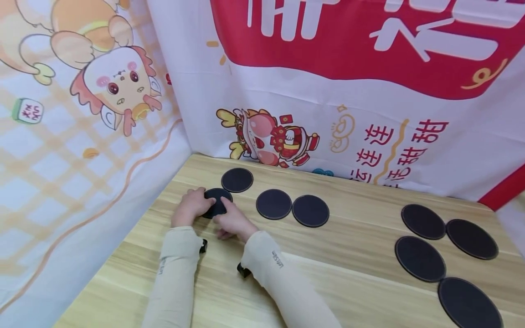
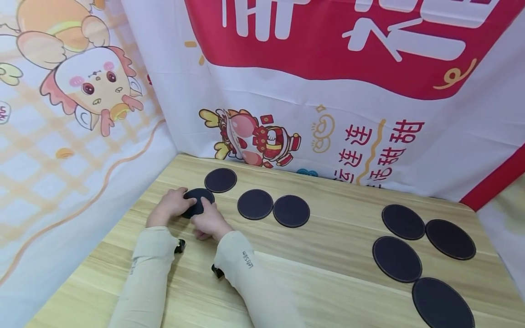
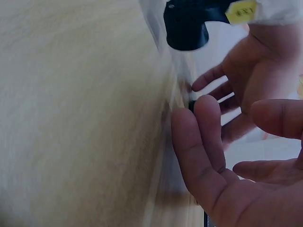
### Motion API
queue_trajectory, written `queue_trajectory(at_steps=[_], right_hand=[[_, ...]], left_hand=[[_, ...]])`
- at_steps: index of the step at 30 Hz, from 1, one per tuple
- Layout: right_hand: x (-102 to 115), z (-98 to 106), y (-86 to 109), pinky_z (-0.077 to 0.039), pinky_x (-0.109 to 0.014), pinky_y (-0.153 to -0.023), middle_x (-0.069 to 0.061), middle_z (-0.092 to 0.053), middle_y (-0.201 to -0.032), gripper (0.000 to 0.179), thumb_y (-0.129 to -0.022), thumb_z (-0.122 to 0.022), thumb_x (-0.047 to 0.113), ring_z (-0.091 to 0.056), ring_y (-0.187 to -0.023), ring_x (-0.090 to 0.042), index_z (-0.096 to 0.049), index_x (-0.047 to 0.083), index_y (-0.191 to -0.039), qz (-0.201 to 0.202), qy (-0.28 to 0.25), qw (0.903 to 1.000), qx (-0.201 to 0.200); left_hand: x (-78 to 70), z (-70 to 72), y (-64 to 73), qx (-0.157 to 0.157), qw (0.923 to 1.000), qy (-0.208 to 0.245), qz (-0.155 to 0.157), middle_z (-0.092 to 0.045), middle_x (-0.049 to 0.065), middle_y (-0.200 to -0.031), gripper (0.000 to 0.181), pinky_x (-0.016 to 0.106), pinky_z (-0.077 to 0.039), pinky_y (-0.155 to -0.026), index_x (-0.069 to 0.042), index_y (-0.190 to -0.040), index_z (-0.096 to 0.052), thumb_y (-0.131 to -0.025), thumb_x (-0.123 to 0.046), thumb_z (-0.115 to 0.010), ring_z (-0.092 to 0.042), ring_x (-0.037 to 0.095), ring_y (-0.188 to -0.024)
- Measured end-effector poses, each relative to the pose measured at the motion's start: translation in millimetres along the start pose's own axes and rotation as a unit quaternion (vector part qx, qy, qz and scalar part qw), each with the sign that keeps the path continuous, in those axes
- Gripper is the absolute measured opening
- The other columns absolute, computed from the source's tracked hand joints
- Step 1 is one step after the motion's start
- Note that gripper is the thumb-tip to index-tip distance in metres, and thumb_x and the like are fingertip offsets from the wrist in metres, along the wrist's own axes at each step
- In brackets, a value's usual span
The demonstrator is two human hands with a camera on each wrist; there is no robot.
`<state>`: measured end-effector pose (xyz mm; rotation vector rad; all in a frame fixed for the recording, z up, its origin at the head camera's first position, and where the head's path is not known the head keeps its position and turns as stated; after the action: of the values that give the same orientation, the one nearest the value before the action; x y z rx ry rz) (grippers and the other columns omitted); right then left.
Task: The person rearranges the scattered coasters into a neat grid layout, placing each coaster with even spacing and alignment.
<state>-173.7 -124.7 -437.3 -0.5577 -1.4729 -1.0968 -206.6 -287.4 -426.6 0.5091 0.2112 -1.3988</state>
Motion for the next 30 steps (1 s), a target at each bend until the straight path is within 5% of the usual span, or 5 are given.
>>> queue_trajectory(at_steps=[3,9,19,25,30], right_hand=[[-2.4,-1.3,-1.2,-0.059,-0.042,-0.059,-0.018,-0.036,-0.154,0.077,-0.094,-0.059,0.006,-0.067,-0.063,-0.03,-0.025,0.018,-0.162,0.004,0.004,1.0,-0.009],[-4.2,2.2,-2.7,-0.059,-0.041,-0.059,-0.023,-0.066,-0.102,0.073,-0.094,-0.059,0.003,-0.068,-0.064,-0.033,-0.031,0.017,-0.16,0.011,-0.054,0.9978,-0.035],[4.1,17.8,0.5,-0.045,-0.025,-0.06,-0.011,-0.05,-0.149,0.063,-0.086,-0.062,-0.003,-0.052,-0.068,-0.017,-0.058,0.021,-0.144,0.099,-0.031,0.98,-0.17],[10.3,36.0,1.3,-0.059,-0.038,-0.066,-0.018,-0.059,-0.125,0.053,-0.091,-0.059,-0.006,-0.066,-0.072,-0.028,-0.06,0.011,-0.141,0.106,-0.143,0.9595,-0.218],[8.5,52.8,2.7,-0.06,-0.041,-0.064,-0.011,-0.063,-0.096,0.046,-0.094,-0.061,-0.004,-0.062,-0.064,-0.021,-0.061,0.006,-0.139,0.099,-0.155,0.9464,-0.266]], left_hand=[[-2.5,-1.1,0.0,0.002,1.0,0.007,0.005,-0.036,0.041,-0.144,0.064,0.065,-0.031,-0.108,0.01,-0.149,-0.037,-0.103,-0.032,-0.052,-0.034,0.059,-0.132],[0.8,1.6,-1.1,-0.012,0.9998,-0.009,0.011,-0.044,0.041,-0.138,0.058,0.061,-0.036,-0.106,0.015,-0.14,-0.046,-0.102,-0.028,-0.051,-0.042,0.056,-0.127],[1.7,14.3,1.8,-0.02,0.9992,0.035,0.0,-0.059,0.032,-0.127,0.039,0.054,-0.046,-0.097,0.012,-0.126,-0.06,-0.1,-0.013,-0.046,-0.057,0.043,-0.112],[-8.7,17.7,1.8,-0.03,0.9934,0.107,-0.028,-0.063,0.028,-0.118,0.033,0.049,-0.051,-0.09,0.011,-0.125,-0.061,-0.102,-0.011,-0.05,-0.064,0.038,-0.098],[-20.0,11.2,0.9,-0.004,0.9723,0.222,-0.072,-0.064,0.027,-0.107,0.029,0.048,-0.059,-0.077,0.015,-0.123,-0.058,-0.102,-0.003,-0.052,-0.067,0.027,-0.079]])
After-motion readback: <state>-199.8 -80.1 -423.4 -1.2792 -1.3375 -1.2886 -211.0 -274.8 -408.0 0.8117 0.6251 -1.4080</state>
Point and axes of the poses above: each hand's wrist, its own y-axis away from the middle knuckle, its own z-axis out of the back of the hand, x = y × z, the point moved 1 cm from there along -y, towards the middle knuckle
